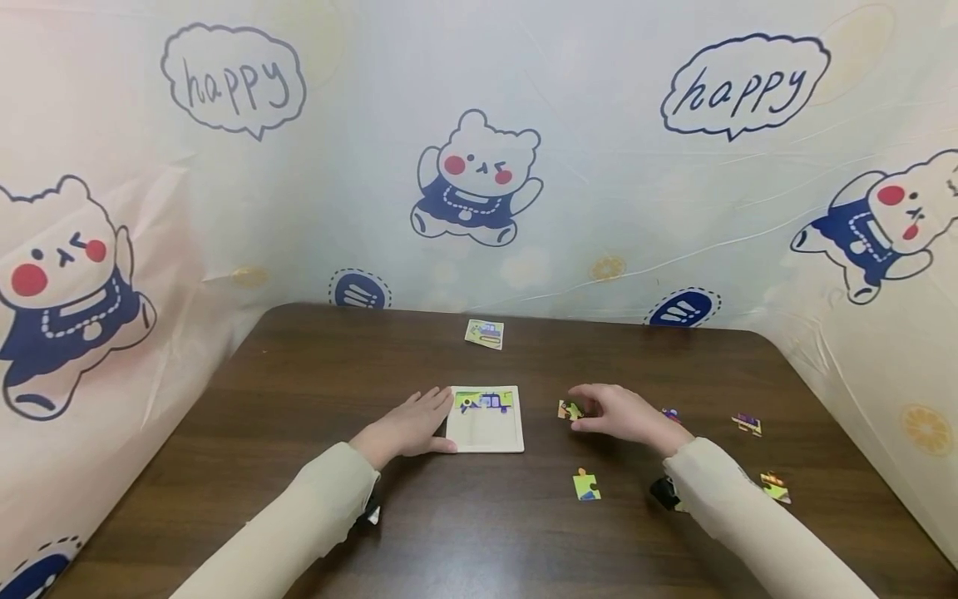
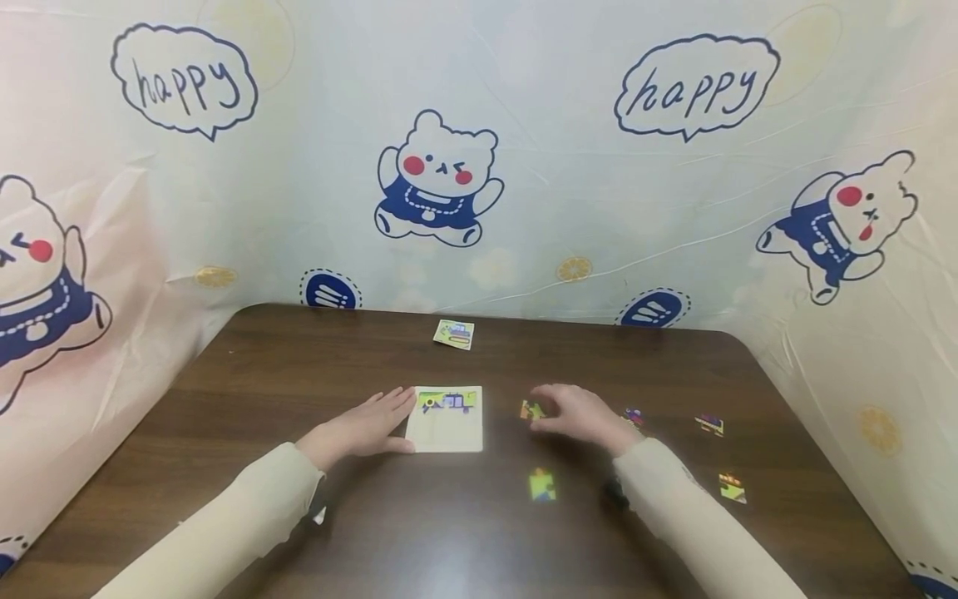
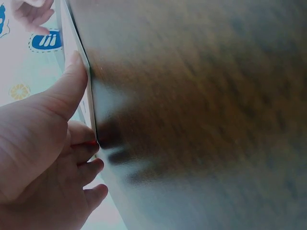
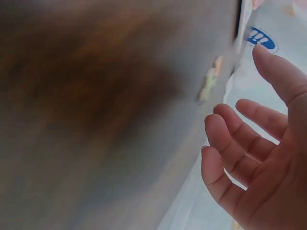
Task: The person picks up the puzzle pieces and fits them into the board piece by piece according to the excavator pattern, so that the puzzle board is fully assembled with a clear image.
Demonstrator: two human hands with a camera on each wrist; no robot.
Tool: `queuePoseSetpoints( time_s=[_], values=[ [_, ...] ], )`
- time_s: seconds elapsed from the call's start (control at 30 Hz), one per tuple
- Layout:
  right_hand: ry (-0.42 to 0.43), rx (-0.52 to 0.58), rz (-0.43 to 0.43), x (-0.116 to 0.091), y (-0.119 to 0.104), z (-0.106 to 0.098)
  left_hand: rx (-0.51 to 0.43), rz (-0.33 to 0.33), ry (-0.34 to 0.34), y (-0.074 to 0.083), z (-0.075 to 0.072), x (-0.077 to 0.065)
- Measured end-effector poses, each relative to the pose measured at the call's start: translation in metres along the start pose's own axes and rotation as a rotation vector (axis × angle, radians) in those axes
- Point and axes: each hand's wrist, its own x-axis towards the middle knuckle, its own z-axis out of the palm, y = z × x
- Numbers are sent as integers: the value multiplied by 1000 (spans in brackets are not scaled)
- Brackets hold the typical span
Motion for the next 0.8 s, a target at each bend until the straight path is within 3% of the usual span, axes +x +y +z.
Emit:
queuePoseSetpoints(
  time_s=[0.43,0.8],
  values=[
    [25,-60,0,8,10,7,1,4,7,1,0,-1],
    [17,-32,38,10,9,7,1,0,7,0,1,0]
  ],
)
